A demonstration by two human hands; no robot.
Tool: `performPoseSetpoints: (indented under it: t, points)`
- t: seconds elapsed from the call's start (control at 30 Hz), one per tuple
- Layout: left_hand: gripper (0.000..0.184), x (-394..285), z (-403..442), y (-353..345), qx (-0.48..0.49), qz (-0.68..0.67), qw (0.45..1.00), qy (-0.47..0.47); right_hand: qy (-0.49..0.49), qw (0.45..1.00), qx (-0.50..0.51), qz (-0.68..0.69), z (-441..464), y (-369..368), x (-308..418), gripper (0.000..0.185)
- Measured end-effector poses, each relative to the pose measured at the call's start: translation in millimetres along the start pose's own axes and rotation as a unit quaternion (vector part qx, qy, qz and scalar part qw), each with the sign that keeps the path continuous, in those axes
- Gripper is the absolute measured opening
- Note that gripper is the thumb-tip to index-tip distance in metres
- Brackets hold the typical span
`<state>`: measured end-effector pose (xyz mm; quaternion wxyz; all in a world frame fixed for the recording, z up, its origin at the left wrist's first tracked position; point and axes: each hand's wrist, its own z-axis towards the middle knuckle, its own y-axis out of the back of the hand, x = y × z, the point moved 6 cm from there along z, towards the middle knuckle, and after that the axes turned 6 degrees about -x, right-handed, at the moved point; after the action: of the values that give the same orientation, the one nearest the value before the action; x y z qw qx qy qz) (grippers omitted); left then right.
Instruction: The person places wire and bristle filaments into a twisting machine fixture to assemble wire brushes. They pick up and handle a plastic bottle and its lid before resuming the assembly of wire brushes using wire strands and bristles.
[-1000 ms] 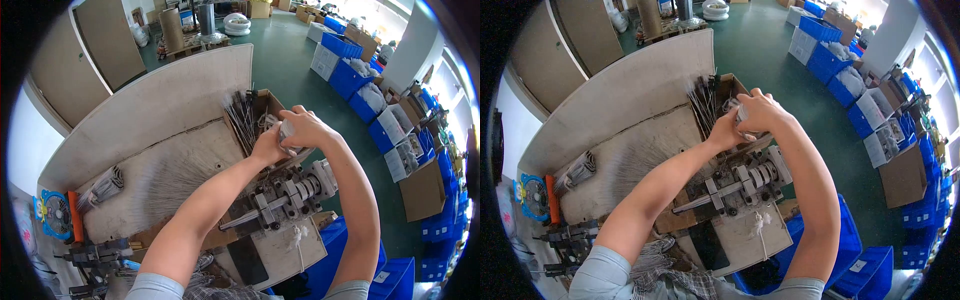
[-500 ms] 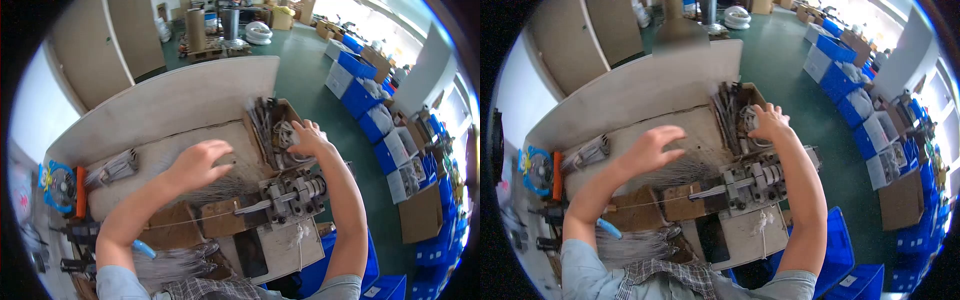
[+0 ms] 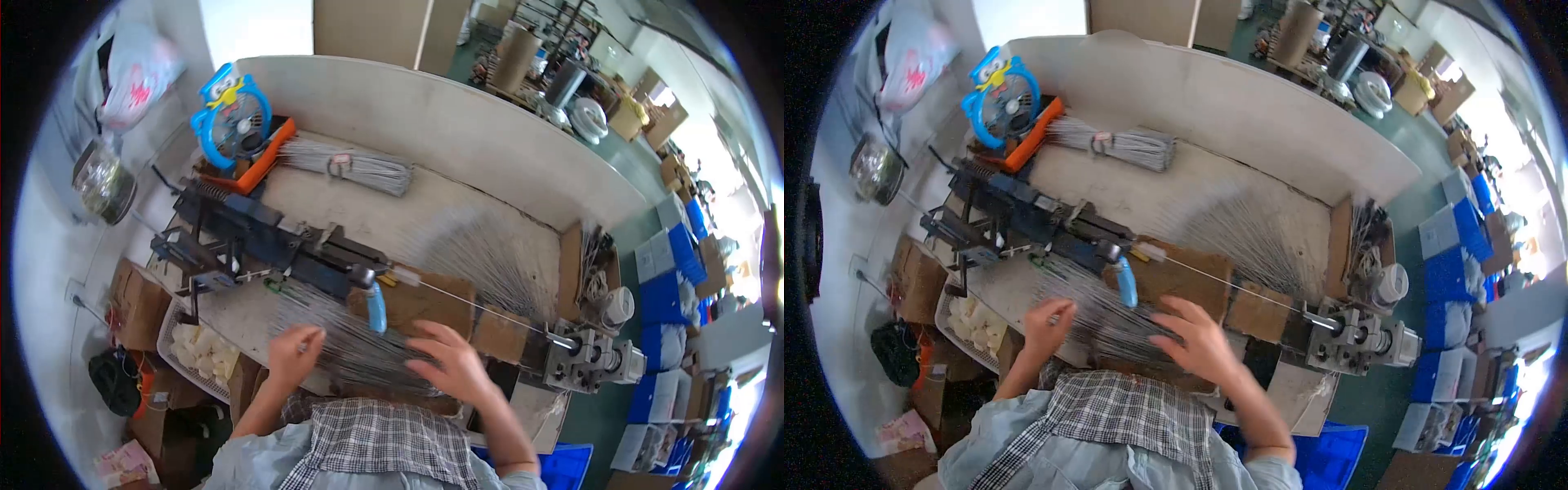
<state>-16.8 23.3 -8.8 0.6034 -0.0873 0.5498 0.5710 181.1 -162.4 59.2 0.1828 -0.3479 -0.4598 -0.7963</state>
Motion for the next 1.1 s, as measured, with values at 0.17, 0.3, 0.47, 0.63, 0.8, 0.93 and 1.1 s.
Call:
performPoseSetpoints:
  t: [0.17, 0.3, 0.47, 0.63, 0.8, 0.93, 1.1]
  points:
    - [0.012, -6.7, -1.0, 16.7, 0.008, -0.03, 0.999, -0.04, -0.16, 0.976, 0.007, 0.148, 40.3, -109.3, -32.8, 0.025]
    - [0.013, 14.5, 14.0, 35.5, -0.016, -0.067, 0.998, 0.005, -0.185, 0.981, -0.011, 0.061, 41.7, -45.3, 0.4, 0.024]
    - [0.017, 55.6, 8.5, 21.5, -0.027, -0.172, 0.961, 0.215, -0.102, 0.976, -0.172, 0.09, 17.3, 34.2, 32.4, 0.029]
    - [0.017, 42.9, 19.1, -4.7, -0.013, -0.266, 0.934, 0.237, -0.102, 0.964, -0.184, -0.16, 13.4, 23.9, -1.2, 0.028]
    - [0.016, 16.7, 16.0, -19.4, 0.078, -0.102, 0.991, 0.045, -0.128, 0.918, -0.139, -0.348, -4.5, 24.6, -71.6, 0.035]
    - [0.014, -21.9, -2.7, -59.0, 0.154, -0.03, 0.981, -0.114, -0.151, 0.916, -0.111, -0.355, -4.0, 22.1, -93.8, 0.027]
    - [0.012, -28.3, -1.8, -89.3, 0.194, 0.014, 0.971, -0.137, -0.163, 0.926, -0.1, -0.326, 13.7, 30.9, -99.3, 0.019]
